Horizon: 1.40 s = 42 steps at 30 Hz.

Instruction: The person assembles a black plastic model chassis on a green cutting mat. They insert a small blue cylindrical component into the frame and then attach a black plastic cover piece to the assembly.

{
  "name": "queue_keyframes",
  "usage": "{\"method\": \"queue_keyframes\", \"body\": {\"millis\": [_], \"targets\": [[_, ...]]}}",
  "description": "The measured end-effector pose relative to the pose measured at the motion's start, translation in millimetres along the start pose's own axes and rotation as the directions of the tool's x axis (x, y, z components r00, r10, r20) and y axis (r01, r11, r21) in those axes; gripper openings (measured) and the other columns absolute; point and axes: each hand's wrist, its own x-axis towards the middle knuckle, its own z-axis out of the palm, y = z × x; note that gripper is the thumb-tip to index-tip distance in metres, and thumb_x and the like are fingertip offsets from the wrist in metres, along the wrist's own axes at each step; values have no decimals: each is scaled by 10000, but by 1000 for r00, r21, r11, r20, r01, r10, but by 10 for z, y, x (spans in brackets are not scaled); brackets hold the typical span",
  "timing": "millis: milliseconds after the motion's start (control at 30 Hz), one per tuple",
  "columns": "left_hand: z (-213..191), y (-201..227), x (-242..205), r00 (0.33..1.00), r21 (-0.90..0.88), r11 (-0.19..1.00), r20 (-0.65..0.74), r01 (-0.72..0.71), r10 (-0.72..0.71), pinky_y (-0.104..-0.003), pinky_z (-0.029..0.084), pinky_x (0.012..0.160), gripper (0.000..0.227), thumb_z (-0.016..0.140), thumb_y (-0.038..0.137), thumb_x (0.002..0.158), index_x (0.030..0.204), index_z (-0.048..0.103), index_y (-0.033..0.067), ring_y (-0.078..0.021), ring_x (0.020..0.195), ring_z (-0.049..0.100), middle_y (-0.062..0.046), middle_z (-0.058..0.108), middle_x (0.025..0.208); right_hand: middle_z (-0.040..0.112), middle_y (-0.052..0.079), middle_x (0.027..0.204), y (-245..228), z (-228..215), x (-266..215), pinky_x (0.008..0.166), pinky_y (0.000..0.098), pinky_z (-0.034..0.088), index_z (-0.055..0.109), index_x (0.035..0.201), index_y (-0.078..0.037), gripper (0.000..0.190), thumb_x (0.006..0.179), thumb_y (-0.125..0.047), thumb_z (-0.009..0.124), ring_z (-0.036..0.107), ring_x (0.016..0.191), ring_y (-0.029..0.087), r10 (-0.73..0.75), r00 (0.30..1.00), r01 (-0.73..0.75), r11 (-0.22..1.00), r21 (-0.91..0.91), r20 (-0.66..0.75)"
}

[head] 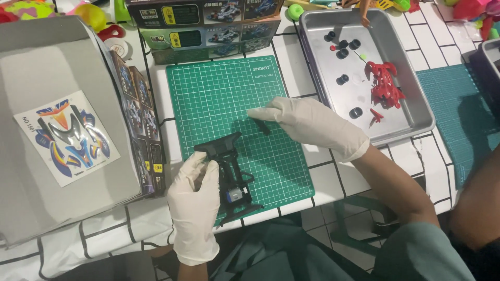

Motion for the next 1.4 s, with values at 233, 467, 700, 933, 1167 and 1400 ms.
{"method": "queue_keyframes", "body": {"millis": [233,467,700,933,1167,1400], "targets": [[-22,26,-10,1000,21,1000,13,-1,0,-239,557,979,398,734,174,864,1257,730,106,-117,1027,720,-43,785,1086,652,64,1058,59,137,18,681,355,630,680,1322,-80,409,918,-106,737,695,840,224,-50,997,57,993,104,-66],[-41,93,-27,1000,129,992,13,-7,6,-246,538,1024,393,735,224,858,1245,741,152,-113,1069,738,-16,802,1109,728,38,942,-5,119,-35,610,330,566,703,1129,-87,208,964,-210,728,674,713,200,73,990,-45,975,217,-124],[-31,36,-8,1000,101,994,6,-27,27,-234,558,976,389,754,214,851,1235,753,151,-102,1005,740,-15,804,1052,766,34,1006,-142,3,-38,585,282,582,626,1110,-119,205,929,-116,724,643,592,162,111,976,-37,930,366,-185],[-41,213,-83,996,131,989,54,66,-74,-239,514,1074,490,761,226,813,1301,726,188,-110,1157,739,-42,807,1176,626,48,960,-105,185,-37,648,328,522,633,1061,-109,166,933,-31,705,609,769,208,160,981,-92,881,464,-110],[-5,216,-65,995,110,993,77,52,-60,-241,530,1064,456,757,194,825,1280,744,182,-105,1136,739,1,812,1177,757,96,1117,-111,107,-73,897,320,612,709,1142,-59,213,935,-111,720,742,1011,232,142,983,-56,840,540,-119],[-3,260,-78,996,108,993,80,35,-44,-235,537,1095,433,770,201,805,1232,764,137,-105,1135,767,-30,818,1204,770,165,1126,-93,10,-93,917,358,625,688,1280,4,325,971,-95,686,768,940,258,302,930,-180,871,456,-210]]}}
